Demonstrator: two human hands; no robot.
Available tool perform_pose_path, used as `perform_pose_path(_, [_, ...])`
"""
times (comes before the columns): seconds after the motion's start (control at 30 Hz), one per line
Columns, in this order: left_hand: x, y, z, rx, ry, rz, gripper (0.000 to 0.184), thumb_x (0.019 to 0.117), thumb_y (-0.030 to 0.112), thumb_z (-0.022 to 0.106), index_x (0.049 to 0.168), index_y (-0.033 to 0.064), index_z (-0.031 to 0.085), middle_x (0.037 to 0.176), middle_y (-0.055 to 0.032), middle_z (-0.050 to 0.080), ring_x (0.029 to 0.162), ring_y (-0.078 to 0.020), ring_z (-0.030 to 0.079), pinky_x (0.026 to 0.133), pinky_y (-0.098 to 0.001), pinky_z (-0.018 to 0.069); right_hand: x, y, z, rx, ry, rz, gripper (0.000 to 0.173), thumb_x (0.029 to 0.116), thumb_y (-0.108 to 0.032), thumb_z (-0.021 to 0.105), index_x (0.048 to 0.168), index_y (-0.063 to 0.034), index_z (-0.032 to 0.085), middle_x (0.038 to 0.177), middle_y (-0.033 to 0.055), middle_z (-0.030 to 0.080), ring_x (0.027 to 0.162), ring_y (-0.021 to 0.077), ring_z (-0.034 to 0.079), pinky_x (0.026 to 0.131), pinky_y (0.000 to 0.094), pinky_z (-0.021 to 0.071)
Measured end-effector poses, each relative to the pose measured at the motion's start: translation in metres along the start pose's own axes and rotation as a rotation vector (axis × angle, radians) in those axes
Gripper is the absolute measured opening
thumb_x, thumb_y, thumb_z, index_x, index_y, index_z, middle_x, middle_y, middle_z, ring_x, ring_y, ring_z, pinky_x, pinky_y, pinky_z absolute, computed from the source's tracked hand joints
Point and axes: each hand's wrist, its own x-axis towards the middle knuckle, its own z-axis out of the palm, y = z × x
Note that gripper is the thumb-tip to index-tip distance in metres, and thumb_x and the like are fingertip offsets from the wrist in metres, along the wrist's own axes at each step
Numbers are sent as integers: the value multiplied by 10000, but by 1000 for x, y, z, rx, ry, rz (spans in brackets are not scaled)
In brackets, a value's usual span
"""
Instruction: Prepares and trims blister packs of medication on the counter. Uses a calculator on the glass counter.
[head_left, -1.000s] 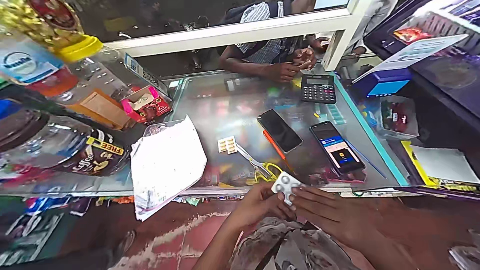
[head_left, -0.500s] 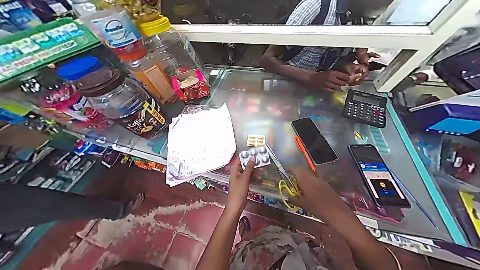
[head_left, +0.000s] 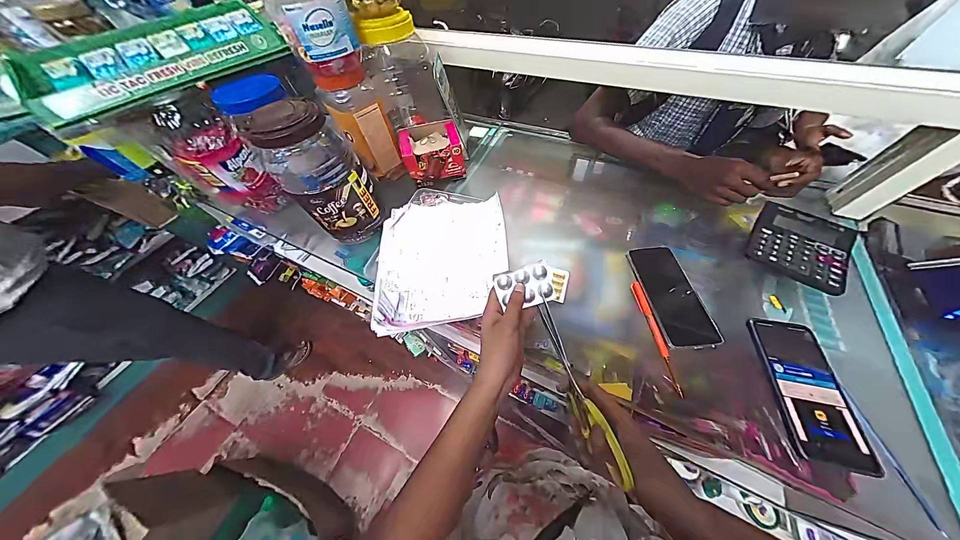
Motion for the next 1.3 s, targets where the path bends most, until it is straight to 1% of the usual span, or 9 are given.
perform_pose_path(0.1, [-3,1,-2,-22,-12,-35,357,1095,86,417,1431,-16,350,1196,-190,640,1017,-242,708,915,-373,593,7,-2,5,22,36,64,370,990,-217,555,1325,-62,526,846,-76,602,637,12,585,561,185,524])
perform_pose_path(0.63, [-10,-2,3,-81,30,-13,336,1095,67,407,1412,-31,352,1180,-200,641,995,-250,721,903,-373,605,8,-5,18,45,131,59,302,957,-134,604,1248,-65,562,749,-85,619,527,-3,561,456,162,484])
perform_pose_path(0.73, [-7,0,1,-65,27,-14,341,1092,69,419,1415,-25,357,1163,-193,647,962,-251,726,879,-377,613,6,-5,15,51,102,91,305,938,-110,604,1238,-82,555,735,-77,626,525,17,581,465,186,509])
perform_pose_path(0.77, [-2,3,-2,-26,19,0,351,1088,66,432,1419,-29,362,1154,-196,654,943,-253,731,862,-379,620,3,-3,10,44,63,87,330,930,-127,609,1252,-82,550,751,-77,625,550,23,592,485,195,522])
perform_pose_path(0.87, [20,25,-19,243,-64,67,259,1050,30,516,1284,-35,426,1015,-171,705,815,-236,760,771,-367,656,-10,1,-13,25,-39,65,473,921,-438,672,1257,-126,556,793,-108,609,611,3,573,534,180,498])
perform_pose_path(0.97, [40,45,-33,522,-171,68,242,1006,49,620,1220,-20,532,876,-113,736,715,-175,747,712,-321,647,-13,-10,-31,-2,-39,80,488,888,-498,713,1217,-159,589,740,-128,592,571,-6,551,505,175,482])
perform_pose_path(1.07, [47,55,-31,677,-255,82,251,1003,99,645,1222,0,572,812,-80,723,660,-138,725,675,-291,634,-2,-22,-33,-69,-1,134,334,905,-338,668,1176,-159,592,693,-128,572,527,-4,537,479,172,471])
perform_pose_path(1.17, [52,61,-27,767,-337,66,255,1023,137,624,1242,15,579,799,-72,716,658,-124,714,675,-281,624,8,-28,-31,-79,16,135,282,922,-221,626,1188,-137,591,688,-108,571,509,3,531,460,174,467])
perform_pose_path(1.3, [57,61,-25,845,-405,18,268,1031,152,614,1261,18,581,826,-80,708,667,-113,706,677,-272,617,16,-33,-31,-94,17,163,281,908,-173,622,1183,-128,587,664,-100,570,488,11,530,437,179,458])
